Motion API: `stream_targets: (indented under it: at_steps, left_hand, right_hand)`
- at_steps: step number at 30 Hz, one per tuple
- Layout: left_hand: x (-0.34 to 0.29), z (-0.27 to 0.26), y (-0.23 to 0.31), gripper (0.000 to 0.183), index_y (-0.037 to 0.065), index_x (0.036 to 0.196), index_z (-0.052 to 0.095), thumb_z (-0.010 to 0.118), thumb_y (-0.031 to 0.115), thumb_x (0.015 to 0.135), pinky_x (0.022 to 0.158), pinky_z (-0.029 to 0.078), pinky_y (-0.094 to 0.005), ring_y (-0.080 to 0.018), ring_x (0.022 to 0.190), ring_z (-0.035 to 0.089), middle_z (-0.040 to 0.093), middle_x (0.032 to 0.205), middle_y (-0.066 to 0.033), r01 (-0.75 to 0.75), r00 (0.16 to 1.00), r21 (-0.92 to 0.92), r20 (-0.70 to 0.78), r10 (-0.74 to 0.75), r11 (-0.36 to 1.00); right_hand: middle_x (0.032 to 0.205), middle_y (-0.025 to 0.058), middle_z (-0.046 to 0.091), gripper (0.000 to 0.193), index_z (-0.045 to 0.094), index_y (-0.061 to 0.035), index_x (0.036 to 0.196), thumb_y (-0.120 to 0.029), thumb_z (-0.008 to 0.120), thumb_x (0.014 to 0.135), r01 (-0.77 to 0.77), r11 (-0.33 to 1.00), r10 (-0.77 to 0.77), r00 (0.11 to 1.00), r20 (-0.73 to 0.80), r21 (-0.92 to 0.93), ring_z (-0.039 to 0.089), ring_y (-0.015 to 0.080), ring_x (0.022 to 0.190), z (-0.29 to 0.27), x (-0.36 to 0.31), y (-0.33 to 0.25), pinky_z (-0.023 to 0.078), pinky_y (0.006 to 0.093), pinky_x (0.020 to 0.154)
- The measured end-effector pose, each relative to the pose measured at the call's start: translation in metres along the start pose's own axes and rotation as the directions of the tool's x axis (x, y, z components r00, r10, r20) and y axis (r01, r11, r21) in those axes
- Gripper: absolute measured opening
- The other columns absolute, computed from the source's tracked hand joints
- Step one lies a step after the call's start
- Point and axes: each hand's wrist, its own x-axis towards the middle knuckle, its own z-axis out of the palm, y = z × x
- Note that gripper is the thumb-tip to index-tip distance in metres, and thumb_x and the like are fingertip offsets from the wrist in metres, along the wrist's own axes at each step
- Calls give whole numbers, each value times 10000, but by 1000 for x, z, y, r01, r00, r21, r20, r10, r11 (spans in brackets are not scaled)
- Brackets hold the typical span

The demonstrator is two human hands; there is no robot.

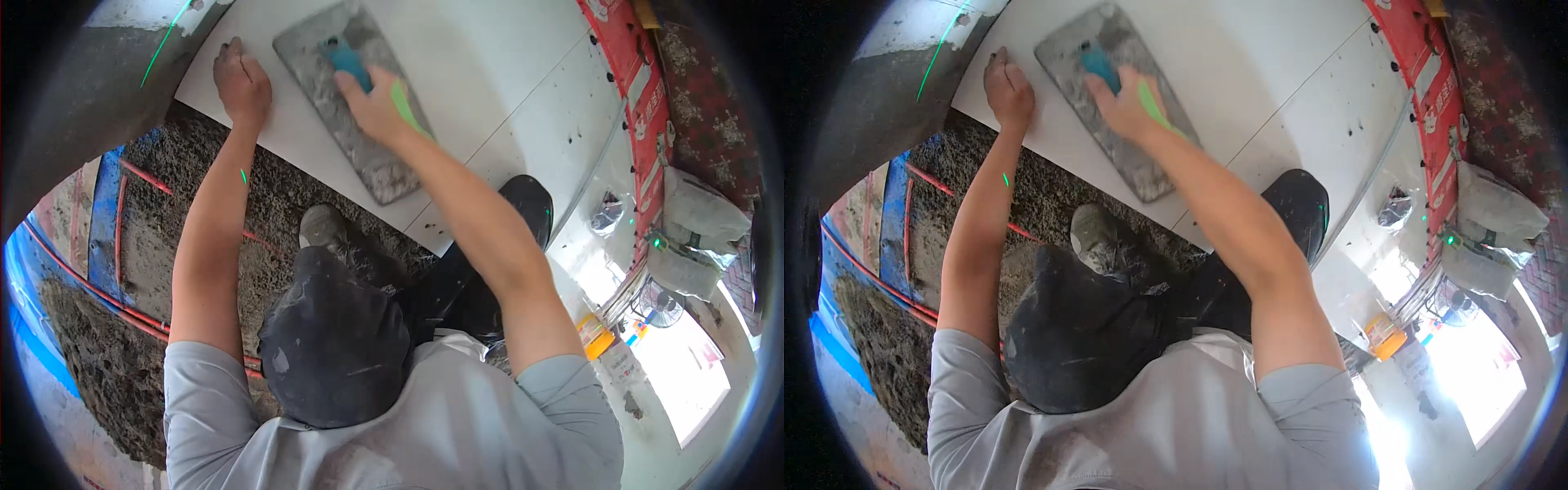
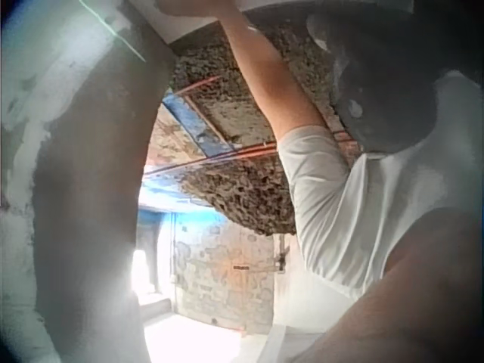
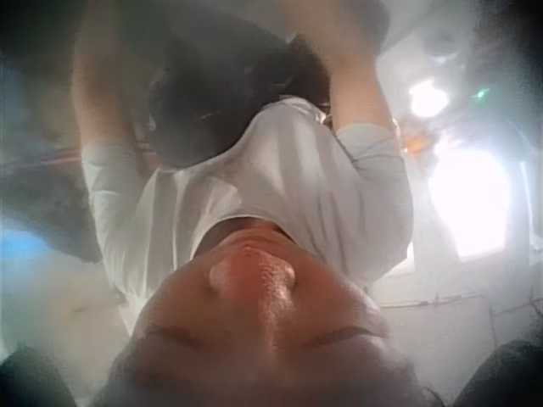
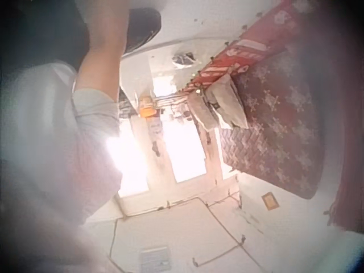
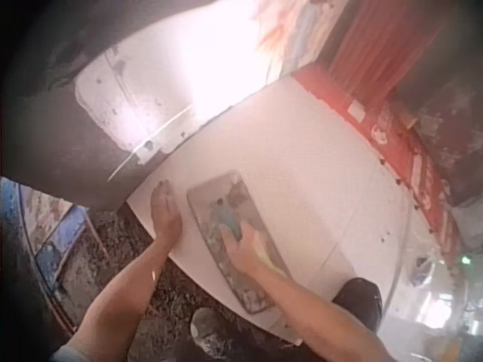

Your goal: The person places a large white ceramic tile onto a bed of mortar on the floor. They use a rubber mallet to tap the tile into place and a trowel to smooth the surface. Finally, they insert red tile leveling clips and wedges between the tiles to ensure alignment.

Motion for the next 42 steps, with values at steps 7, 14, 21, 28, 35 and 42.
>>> stream_targets:
  at_steps: [7, 14, 21, 28, 35, 42]
  left_hand:
    - [-1, 1, 12, 521, -81, 1290, 569, 325, 241, 961, 1123, 318, -509, -473, 1277, 457, 556, 1315, -309, -14, 1000, -46, 14, 14, 999]
    - [0, 0, -2, 544, -84, 1290, 575, 315, 269, 967, 1100, 349, -515, -481, 1261, 471, 554, 1318, -308, -22, 999, -3, 41, 22, 1000]
    - [-8, 6, -1, 523, -78, 1304, 563, 355, 267, 971, 1115, 334, -500, -462, 1278, 466, 535, 1350, -298, -19, 997, 1, 79, 18, 1000]
    - [-6, 17, -7, 482, -72, 1345, 491, 433, 266, 1006, 1146, 280, -517, -437, 1332, 408, 479, 1407, -277, -153, 980, 162, 151, 129, 975]
    - [-24, 4, 56, 657, 8, 1493, 350, 474, 391, 973, 1181, 137, -566, -428, 1462, 210, 293, 1561, -253, -278, 916, 485, 395, 77, 829]
    - [-39, 30, 88, 726, 74, 1529, 320, 495, 464, 941, 1154, 71, -653, -467, 1479, 134, 215, 1606, -221, -441, 807, 386, 566, 169, 810]
  right_hand:
    - [750, 209, 663, 488, 623, 13, 926, -469, 681, 882, -25, 987, 30, 999, -31, 160, 669, 360, 740, -46, -18, 11, 509, 444, 691]
    - [714, 182, 643, 544, 649, 20, 1005, -513, 657, 894, 1, 991, 3, 1000, -27, 136, 660, 276, 680, -28, -21, 22, 506, 407, 656]
    - [758, 239, 644, 466, 621, 50, 969, -397, 709, 866, -44, 994, 44, 999, 3, 99, 647, 386, 707, -6, -49, 46, 505, 454, 669]
    - [750, 261, 630, 410, 573, 25, 868, -359, 714, 862, -66, 989, 70, 997, -28, 134, 634, 448, 712, -3, -56, 45, 492, 492, 649]
    - [740, 243, 634, 358, 563, 23, 944, -303, 692, 873, 130, 934, -9, 939, -345, 332, 649, 418, 702, -100, 8, 11, 502, 465, 649]
    - [734, 236, 647, 356, 550, 50, 939, -273, 677, 858, -212, 924, 351, 799, -489, 317, 663, 421, 725, -134, 85, 103, 511, 470, 667]
